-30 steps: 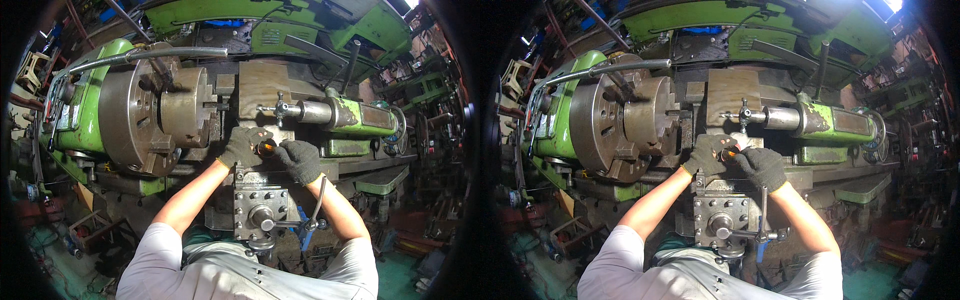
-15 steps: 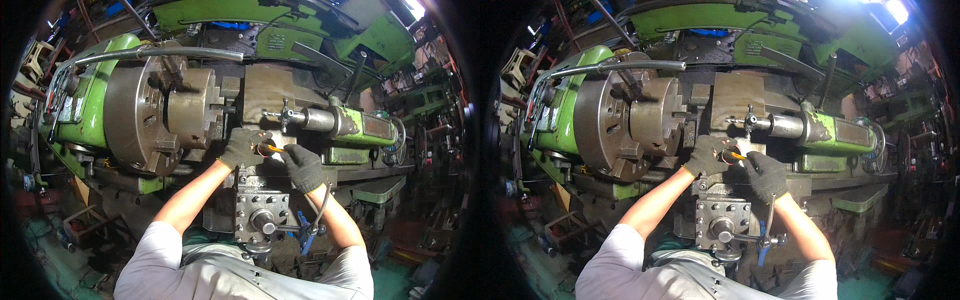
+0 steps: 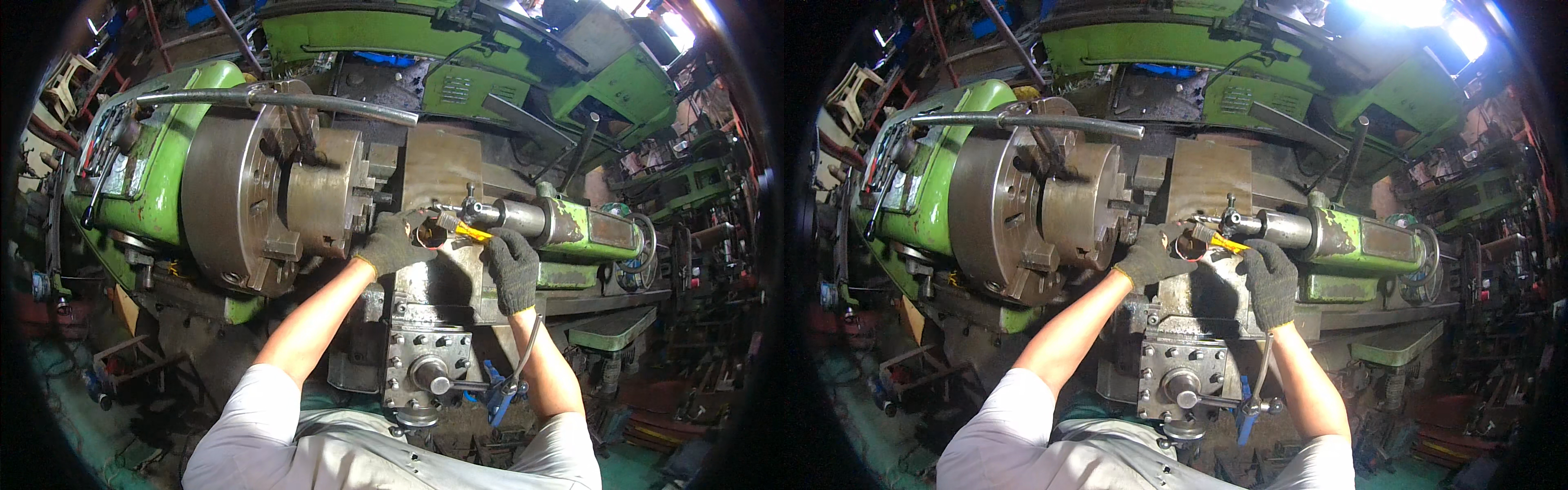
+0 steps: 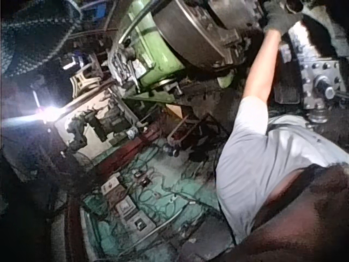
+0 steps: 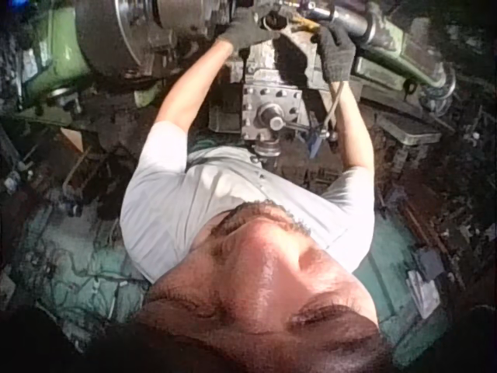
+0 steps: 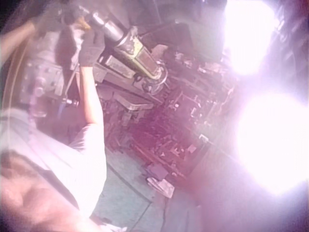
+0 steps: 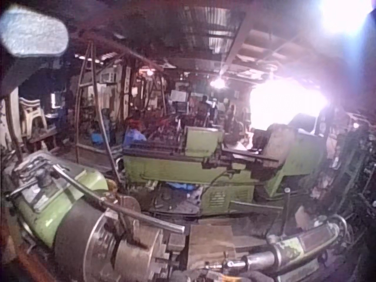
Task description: The person operates a green industrial lathe in a workshop. They use a chuck key to tighten the chuck jaws, adjust the tailstock, and manipulate the tool post and handwheels to position the cutting tool against the rotating workpiece.
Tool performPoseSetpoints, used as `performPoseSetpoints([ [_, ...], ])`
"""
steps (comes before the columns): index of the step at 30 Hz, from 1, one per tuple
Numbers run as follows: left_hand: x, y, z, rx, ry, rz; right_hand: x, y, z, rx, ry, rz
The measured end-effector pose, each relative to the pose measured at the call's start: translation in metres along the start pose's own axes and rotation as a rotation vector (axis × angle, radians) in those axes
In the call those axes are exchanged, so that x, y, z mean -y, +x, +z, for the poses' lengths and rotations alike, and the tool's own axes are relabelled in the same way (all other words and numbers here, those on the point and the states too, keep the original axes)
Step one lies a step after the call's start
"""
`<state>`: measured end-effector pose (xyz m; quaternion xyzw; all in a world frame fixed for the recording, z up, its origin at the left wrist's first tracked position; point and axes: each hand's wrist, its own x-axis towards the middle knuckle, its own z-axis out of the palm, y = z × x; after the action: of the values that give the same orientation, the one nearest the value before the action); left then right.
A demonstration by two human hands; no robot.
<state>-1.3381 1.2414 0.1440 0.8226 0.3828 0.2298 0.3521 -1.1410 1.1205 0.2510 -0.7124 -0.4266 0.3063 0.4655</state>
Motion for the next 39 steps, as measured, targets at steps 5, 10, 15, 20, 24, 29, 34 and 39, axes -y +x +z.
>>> performPoseSetpoints([
  [5, -0.003, 0.014, -0.005, 0.043, -0.106, -0.067, 0.006, 0.023, 0.004, -0.073, -0.121, -0.168],
  [10, -0.004, 0.021, -0.006, 0.012, -0.179, -0.065, -0.001, 0.039, 0.012, -0.038, -0.191, -0.349],
  [15, 0.001, 0.025, -0.006, -0.003, -0.284, 0.023, 0.013, 0.037, 0.007, -0.031, -0.252, -0.296],
  [20, -0.008, 0.029, -0.008, 0.048, -0.346, -0.049, 0.013, 0.046, 0.002, -0.007, -0.29, -0.28],
  [24, 0.008, 0.033, 0.004, 0.075, -0.216, -0.094, 0.017, 0.055, 0.013, -0.011, -0.365, -0.339],
  [29, 0.02, 0.03, 0.016, -0.022, -0.207, -0.064, 0.012, 0.065, 0.009, -0.016, -0.332, -0.349],
  [34, -0.013, 0.029, -0.009, 0.061, -0.391, -0.026, 0.007, 0.07, -0.002, -0.072, -0.366, -0.294],
  [39, -0.002, 0.029, 0.001, 0.066, -0.388, 0.006, 0.012, 0.066, -0.005, -0.061, -0.415, -0.385],
])
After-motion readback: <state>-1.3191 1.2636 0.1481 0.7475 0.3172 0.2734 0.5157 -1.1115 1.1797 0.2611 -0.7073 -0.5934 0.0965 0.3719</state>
